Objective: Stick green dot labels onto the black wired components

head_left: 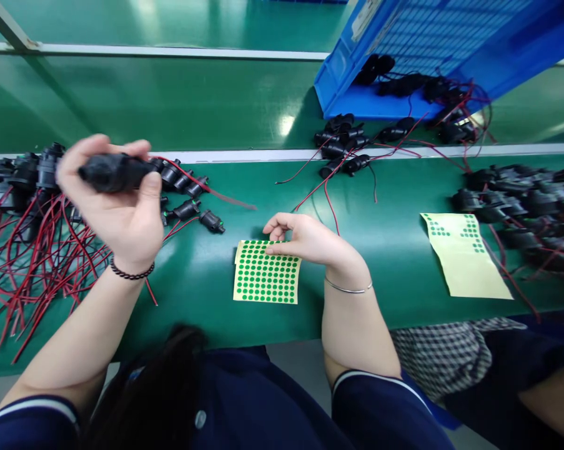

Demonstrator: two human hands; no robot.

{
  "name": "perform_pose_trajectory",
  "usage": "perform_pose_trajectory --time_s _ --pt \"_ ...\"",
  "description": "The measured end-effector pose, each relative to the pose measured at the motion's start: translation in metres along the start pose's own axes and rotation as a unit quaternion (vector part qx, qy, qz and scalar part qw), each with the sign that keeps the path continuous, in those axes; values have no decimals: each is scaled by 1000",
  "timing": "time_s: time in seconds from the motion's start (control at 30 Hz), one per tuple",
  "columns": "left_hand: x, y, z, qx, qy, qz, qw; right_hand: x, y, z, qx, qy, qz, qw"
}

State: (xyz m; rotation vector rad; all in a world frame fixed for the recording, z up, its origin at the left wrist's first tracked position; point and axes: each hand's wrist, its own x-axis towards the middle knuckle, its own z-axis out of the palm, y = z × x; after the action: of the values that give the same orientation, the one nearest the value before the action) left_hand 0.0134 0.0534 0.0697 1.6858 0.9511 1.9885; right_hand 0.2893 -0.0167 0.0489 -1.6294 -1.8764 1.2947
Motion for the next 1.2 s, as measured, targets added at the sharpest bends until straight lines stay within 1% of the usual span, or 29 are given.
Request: perform_pose_trajectory --time_s 0.03,0.07,0.1,0.13,0.2,0.27,0.33,0.4,0.47,0.57,0.73,0.87,1.0,1.2 --pt "6 -2 -3 -3 32 54 998 0 0 1 1 -16 -1 1000" --pt "8 -3 -5 -12 42 88 995 1 1 2 -6 -29 -2 1000" --pt "7 -3 -5 -24 31 100 994 3 2 3 -23 -36 -8 999" --pt "2 -2 -3 -35 4 87 996 5 2 6 -50 -31 -20 998" --pt "-17 2 5 -48 -74 22 996 8 3 10 -111 -1 -66 992" --pt "-41 5 16 -59 -159 -51 984 10 2 16 -158 33 -126 979" --pt "-63 3 25 -68 -223 -98 968 11 -2 23 -186 50 -166 967" --pt "-77 -4 28 -60 -259 -121 956 11 -6 30 -214 66 -179 958" --pt "-84 -12 28 -37 -279 -135 950 12 -9 39 -243 78 -180 950" --pt "-85 -19 25 -10 -293 -137 946 15 -9 49 -273 80 -184 941" --pt "-90 -23 24 -11 -283 -133 950 19 -8 56 -316 81 -172 930" --pt "-96 -29 23 -14 -290 -136 947 19 -8 56 -317 80 -169 930" --pt "-98 -32 23 -7 -285 -138 949 19 -9 57 -319 79 -169 929" --pt "-98 -31 24 5 -280 -117 953 21 -8 61 -319 77 -173 928"
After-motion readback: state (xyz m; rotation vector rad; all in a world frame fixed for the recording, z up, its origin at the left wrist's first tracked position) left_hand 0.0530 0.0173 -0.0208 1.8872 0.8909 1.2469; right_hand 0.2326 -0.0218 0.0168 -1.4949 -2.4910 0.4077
